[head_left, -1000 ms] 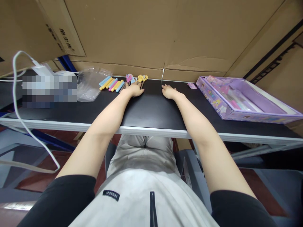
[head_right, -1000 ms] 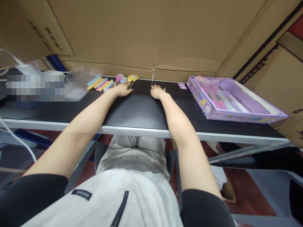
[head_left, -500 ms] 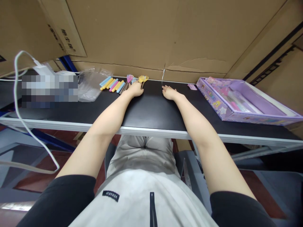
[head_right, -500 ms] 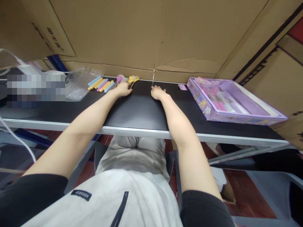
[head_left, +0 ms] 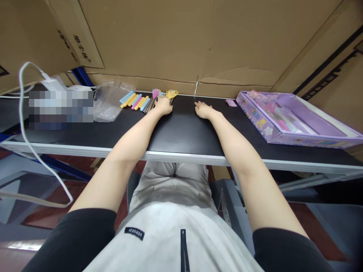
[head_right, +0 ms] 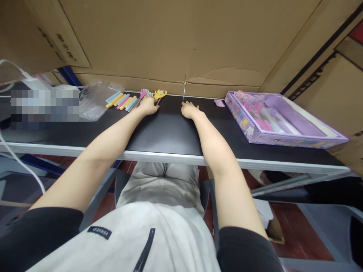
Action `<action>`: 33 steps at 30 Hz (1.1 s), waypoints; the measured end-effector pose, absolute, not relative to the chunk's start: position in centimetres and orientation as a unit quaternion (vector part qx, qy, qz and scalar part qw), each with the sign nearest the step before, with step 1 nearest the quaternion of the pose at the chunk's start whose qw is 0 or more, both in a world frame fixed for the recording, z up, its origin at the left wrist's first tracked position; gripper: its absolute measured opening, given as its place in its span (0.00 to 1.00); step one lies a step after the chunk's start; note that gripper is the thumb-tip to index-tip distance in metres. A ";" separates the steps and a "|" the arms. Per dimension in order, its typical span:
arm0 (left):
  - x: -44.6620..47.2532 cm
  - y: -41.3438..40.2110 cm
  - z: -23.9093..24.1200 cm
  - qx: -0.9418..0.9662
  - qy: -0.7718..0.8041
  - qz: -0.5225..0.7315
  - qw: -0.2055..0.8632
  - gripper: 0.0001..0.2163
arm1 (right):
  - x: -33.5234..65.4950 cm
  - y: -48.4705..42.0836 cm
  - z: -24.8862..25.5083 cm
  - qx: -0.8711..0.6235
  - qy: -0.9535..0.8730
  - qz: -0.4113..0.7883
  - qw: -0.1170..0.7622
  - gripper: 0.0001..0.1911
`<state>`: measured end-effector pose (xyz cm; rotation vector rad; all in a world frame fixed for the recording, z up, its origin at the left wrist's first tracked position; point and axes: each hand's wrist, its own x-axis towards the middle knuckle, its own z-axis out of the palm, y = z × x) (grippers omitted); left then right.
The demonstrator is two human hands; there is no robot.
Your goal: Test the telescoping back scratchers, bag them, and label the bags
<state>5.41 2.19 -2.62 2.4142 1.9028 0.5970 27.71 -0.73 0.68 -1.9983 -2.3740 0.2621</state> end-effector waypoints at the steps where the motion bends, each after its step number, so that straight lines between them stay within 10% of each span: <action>1: 5.8 1.4 -2.1 0.748 0.640 0.178 0.007 0.15 | 27.8 -0.7 0.7 -0.641 -0.763 0.083 0.015 0.33; 13: 6.3 2.1 -2.0 0.843 0.444 0.303 -0.007 0.23 | 27.8 0.5 0.2 -0.463 -0.856 -0.083 0.216 0.42; 23: 7.6 0.7 -1.7 0.855 0.405 0.324 0.031 0.16 | 27.6 0.9 -0.2 -0.430 -0.873 -0.127 0.191 0.22; 33: 6.4 -0.5 0.5 0.832 0.499 0.241 0.000 0.13 | 27.6 -1.3 2.4 -0.530 -0.836 -0.079 0.122 0.23</action>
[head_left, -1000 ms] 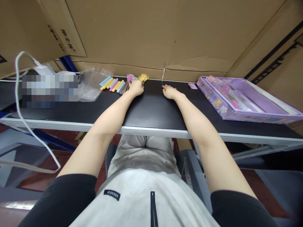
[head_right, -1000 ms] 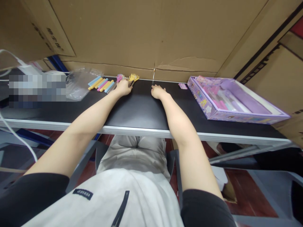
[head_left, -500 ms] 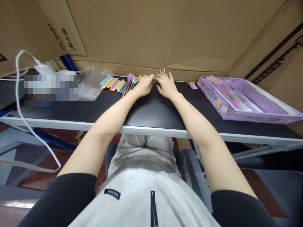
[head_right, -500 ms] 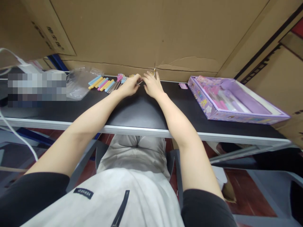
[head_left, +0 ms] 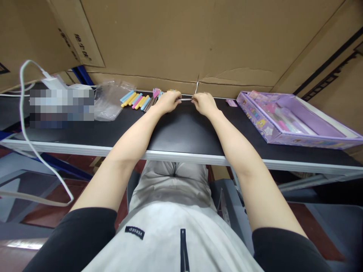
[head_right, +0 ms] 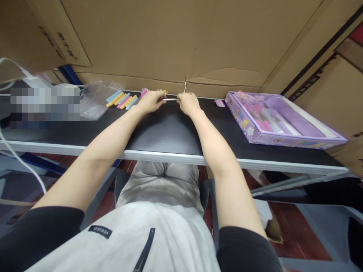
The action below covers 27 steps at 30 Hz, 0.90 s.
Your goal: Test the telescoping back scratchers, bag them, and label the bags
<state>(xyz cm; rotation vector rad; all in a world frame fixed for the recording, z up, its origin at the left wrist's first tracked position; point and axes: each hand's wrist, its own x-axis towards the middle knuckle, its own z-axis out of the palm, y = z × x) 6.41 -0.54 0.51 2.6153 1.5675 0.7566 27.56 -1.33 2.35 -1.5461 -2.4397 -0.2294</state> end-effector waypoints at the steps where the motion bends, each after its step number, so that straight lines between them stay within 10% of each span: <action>1: 6.1 -0.6 0.6 0.827 0.511 0.233 -0.004 0.13 | 27.8 -1.2 2.3 -0.537 -0.831 -0.080 0.122 0.23; 27: 4.5 -1.1 1.7 0.774 0.601 0.201 -0.003 0.20 | 28.2 -1.2 1.8 -0.566 -0.815 -0.061 0.110 0.23</action>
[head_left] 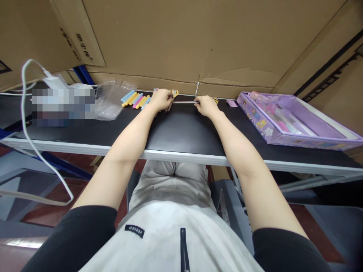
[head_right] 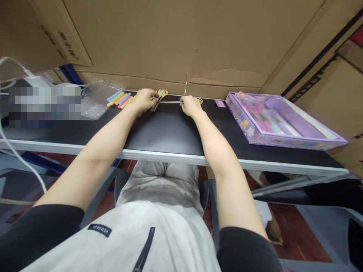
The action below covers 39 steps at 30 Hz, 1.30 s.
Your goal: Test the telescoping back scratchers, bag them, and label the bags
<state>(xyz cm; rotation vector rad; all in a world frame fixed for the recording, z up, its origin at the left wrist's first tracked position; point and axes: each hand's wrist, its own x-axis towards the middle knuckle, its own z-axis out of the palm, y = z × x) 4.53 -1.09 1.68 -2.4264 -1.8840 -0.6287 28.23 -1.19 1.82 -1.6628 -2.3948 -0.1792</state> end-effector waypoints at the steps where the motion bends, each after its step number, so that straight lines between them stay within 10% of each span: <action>1: 4.3 -1.4 2.0 -0.749 -0.632 -0.199 0.015 0.21 | 28.2 -1.2 1.8 -0.568 -0.814 -0.060 0.109 0.23; 39: -1.4 1.6 -1.1 -0.497 -0.832 -0.239 -0.068 0.28 | 28.6 -0.8 1.5 -0.557 -0.822 -0.048 0.114 0.19</action>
